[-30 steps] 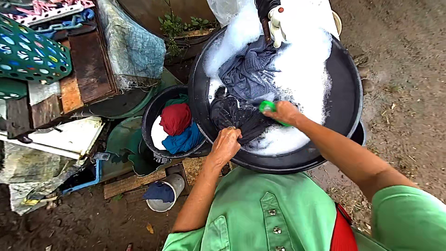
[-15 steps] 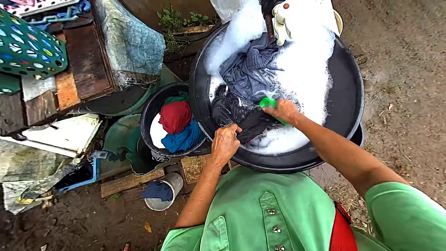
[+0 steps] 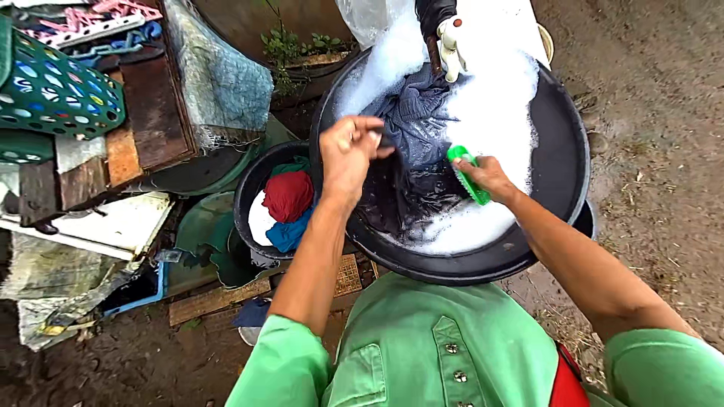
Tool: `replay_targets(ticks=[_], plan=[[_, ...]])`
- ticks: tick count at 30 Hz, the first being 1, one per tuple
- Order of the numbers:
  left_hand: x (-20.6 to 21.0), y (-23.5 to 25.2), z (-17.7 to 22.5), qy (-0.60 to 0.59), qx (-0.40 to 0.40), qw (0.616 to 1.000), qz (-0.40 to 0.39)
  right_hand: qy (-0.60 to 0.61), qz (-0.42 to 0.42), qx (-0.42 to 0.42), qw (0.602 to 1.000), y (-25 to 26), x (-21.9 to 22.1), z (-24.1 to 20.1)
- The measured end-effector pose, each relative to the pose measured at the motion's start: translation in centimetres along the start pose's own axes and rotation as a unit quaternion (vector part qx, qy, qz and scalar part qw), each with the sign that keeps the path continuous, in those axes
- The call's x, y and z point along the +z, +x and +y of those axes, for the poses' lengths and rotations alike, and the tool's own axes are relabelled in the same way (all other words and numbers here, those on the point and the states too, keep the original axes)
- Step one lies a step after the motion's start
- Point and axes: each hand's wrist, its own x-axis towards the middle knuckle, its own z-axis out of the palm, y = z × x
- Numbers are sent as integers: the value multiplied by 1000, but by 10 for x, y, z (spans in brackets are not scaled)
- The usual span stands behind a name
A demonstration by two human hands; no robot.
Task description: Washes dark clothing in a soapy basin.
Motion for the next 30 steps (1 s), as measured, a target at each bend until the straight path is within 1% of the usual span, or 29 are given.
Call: replay_targets(ticks=[1,2,3,4,5,6,7,8,9,10,11,13,14,16,18,19,20,21,22,23,24,25,26,27,28,29,30], plan=[[-4,17,1,-29,21,999,-15,82,-3,5,997,-5,1,-1],[-10,31,-5,-25,22,999,-36,142,-28,14,989,-13,5,-3],[-17,43,-15,31,6,998,-54,150,-66,17,986,-20,10,-4],[-25,49,-28,139,-22,987,-72,111,-106,15,988,-25,17,-2],[-32,50,-44,262,-65,958,-100,55,-142,13,988,-29,26,0],[-35,48,-59,372,-118,910,-142,-10,-170,3,985,-29,35,1],[-33,43,-71,457,-169,853,-187,-63,-185,-2,981,-28,43,0],[-27,37,-77,519,-205,799,-225,-101,-191,-5,976,-26,48,-2],[-20,33,-78,558,-227,758,-250,-116,-190,-11,975,-26,49,-6],[-16,32,-79,573,-234,742,-257,-107,-187,-17,976,-29,46,-12],[-16,32,-80,571,-234,745,-255,-75,-179,-27,981,-35,38,-18],[-24,34,-83,529,-230,777,-252,23,-139,-47,989,-51,16,-25],[-30,35,-82,486,-226,806,-250,76,-114,-54,989,-60,1,-31],[-42,32,-68,365,-207,877,-234,167,-62,-80,981,-76,-27,-41],[-53,19,-48,216,-156,945,-192,244,4,-136,960,-85,-49,-49],[-57,13,-40,129,-117,971,-161,282,35,-164,945,-85,-57,-51],[-60,10,-35,30,-75,988,-130,309,66,-183,931,-84,-64,-52],[-61,9,-33,-71,-37,992,-101,333,96,-193,918,-80,-70,-53],[-61,10,-36,-153,-15,985,-81,356,122,-191,907,-74,-73,-51],[-58,9,-42,-181,-21,981,-66,369,144,-176,901,-67,-73,-48],[-52,6,-48,-145,-62,986,-57,369,159,-153,903,-59,-71,-44],[-43,0,-54,-63,-126,988,-64,349,166,-125,914,-52,-67,-42],[-33,-5,-59,36,-194,977,-84,316,167,-100,929,-47,-61,-42],[-23,-9,-62,112,-247,956,-111,285,161,-81,941,-44,-53,-46],[-14,-8,-64,142,-276,943,-123,265,148,-81,949,-44,-45,-52],[-6,-5,-63,134,-278,944,-117,260,135,-96,951,-47,-35,-62],[1,0,-62,89,-257,957,-98,266,128,-121,948,-52,-21,-73]])
